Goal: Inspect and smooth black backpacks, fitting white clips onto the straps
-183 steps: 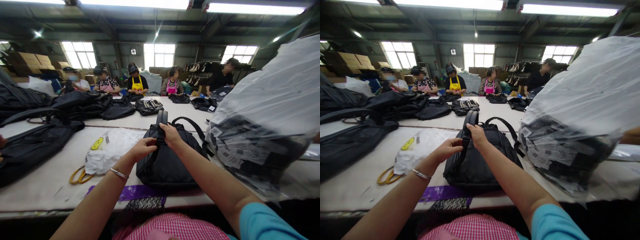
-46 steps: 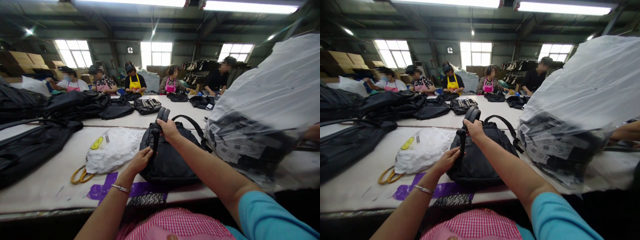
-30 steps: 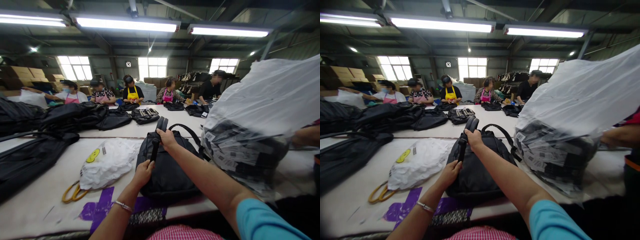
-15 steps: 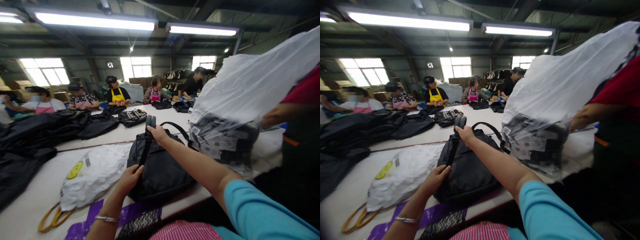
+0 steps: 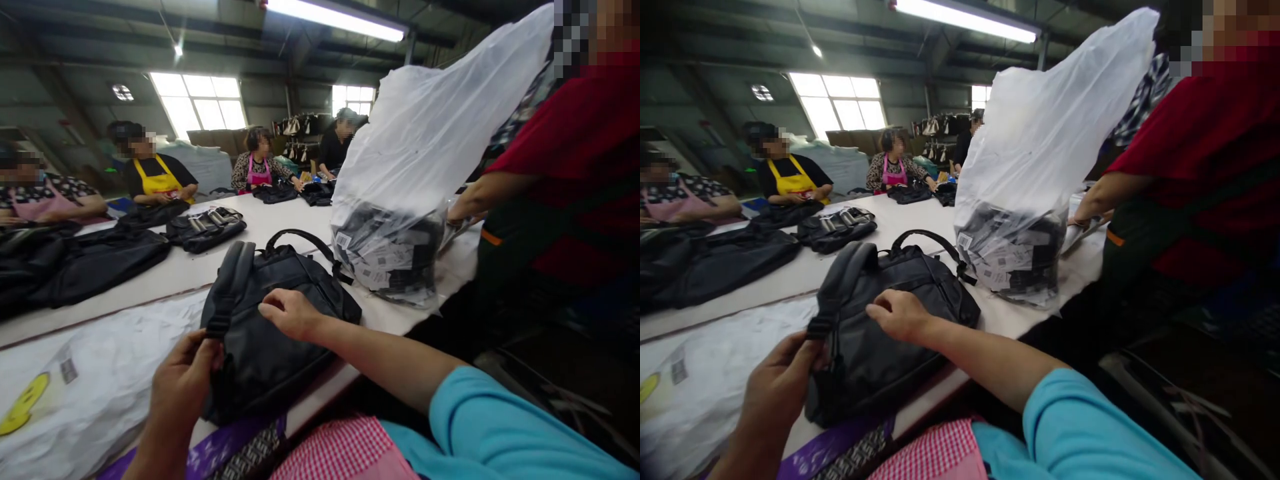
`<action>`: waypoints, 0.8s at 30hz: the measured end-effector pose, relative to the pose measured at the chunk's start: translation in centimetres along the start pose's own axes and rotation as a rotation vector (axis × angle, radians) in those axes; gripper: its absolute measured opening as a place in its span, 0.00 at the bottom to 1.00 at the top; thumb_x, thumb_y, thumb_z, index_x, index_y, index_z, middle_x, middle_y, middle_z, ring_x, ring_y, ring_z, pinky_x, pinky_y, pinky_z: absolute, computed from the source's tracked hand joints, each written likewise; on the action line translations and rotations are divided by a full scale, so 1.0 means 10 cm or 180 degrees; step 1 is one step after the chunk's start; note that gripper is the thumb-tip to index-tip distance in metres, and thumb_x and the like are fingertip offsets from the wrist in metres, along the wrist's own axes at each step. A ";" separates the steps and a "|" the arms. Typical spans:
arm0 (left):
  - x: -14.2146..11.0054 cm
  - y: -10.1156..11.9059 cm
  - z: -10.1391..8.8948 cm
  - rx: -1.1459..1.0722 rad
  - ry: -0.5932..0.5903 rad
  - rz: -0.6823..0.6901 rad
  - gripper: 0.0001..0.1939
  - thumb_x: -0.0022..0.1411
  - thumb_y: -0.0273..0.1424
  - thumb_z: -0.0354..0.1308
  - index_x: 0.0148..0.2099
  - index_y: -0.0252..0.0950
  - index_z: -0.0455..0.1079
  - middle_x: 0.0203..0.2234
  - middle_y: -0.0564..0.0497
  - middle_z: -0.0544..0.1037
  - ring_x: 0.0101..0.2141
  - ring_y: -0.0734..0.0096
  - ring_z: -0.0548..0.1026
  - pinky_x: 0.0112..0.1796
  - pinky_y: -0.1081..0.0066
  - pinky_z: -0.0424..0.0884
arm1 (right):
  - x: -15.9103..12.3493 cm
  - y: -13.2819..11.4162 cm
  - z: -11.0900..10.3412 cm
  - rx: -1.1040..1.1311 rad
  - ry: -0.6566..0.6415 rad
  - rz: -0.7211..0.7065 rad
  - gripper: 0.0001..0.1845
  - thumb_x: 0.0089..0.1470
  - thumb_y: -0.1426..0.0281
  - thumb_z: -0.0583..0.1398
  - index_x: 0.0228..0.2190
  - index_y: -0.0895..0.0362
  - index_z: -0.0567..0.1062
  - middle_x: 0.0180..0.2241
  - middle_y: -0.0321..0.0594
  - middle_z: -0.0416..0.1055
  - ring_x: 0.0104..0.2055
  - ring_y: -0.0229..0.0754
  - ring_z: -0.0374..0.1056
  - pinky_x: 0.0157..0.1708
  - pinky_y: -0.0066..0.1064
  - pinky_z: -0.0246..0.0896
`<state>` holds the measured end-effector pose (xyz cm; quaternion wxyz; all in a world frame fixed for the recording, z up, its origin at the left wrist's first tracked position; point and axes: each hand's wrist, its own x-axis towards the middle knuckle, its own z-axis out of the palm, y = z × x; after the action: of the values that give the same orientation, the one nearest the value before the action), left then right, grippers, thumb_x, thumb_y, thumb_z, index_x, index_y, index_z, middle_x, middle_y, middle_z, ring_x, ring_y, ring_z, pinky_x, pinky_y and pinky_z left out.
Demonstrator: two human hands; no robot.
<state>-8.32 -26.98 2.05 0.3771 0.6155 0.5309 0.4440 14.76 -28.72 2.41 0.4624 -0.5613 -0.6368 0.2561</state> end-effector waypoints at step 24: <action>-0.02 0.04 -0.31 0.3122 -0.1249 0.1075 0.34 0.41 0.31 0.53 0.55 0.41 0.73 0.57 0.44 0.73 0.54 0.45 0.74 0.55 0.49 0.70 | 0.44 1.18 -0.90 -0.2076 0.0513 0.1672 0.16 0.56 0.72 0.54 0.42 0.60 0.80 0.43 0.55 0.77 0.48 0.53 0.73 0.45 0.37 0.63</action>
<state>-11.10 -27.32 3.40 0.0617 0.8667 0.4891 0.0761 28.55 -23.49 -2.31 0.2279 -0.8396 -0.4816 0.1057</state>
